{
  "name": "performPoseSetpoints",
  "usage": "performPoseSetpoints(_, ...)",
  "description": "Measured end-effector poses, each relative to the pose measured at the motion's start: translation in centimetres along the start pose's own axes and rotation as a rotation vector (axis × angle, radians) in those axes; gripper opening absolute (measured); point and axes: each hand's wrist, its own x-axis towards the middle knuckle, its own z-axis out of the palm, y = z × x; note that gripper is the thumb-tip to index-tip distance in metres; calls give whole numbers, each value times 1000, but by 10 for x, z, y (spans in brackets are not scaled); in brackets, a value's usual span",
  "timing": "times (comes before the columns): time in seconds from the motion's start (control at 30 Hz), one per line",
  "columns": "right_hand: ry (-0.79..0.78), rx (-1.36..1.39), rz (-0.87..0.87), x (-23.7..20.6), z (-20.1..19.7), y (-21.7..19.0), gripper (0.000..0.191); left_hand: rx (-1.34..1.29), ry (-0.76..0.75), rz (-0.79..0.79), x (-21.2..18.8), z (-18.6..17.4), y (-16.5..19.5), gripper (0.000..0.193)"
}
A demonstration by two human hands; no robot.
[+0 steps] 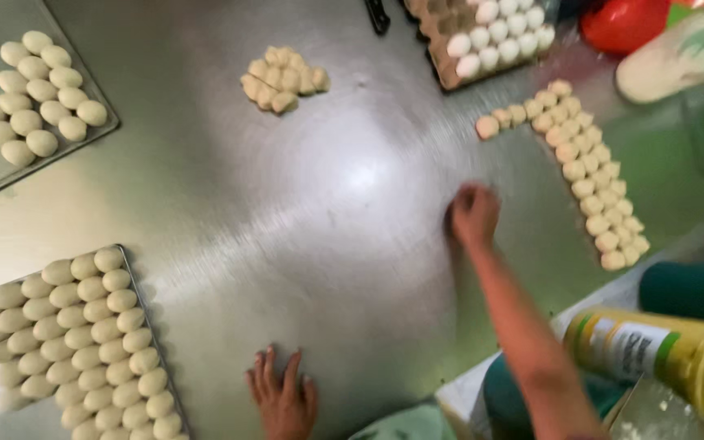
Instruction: The person takes pieces of dough, rolls each piece between their palms on the metal table to form a smooth round ball, and places the balls in rows on trays. They work through the dough pieces one at a time, filling trays, and at the end carry a tray away from the table.
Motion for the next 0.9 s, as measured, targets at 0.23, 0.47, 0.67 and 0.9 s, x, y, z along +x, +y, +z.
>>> performPoseSetpoints(0.23,-228,-89,-56,161,-5,47,35,32,131,-31,9,24,-1,39)
performPoseSetpoints(0.47,-185,592,522,8,-31,-37,42,-4,139,-97,19,7,31,34)
performPoseSetpoints(0.67,-479,1012,-80,-219,-33,-166,49,-344,-220,-352,32,33,57,45)
performPoseSetpoints(0.9,-237,670,216,-238,-76,-54,21,-590,-161,-382,-35,-14,-33,35)
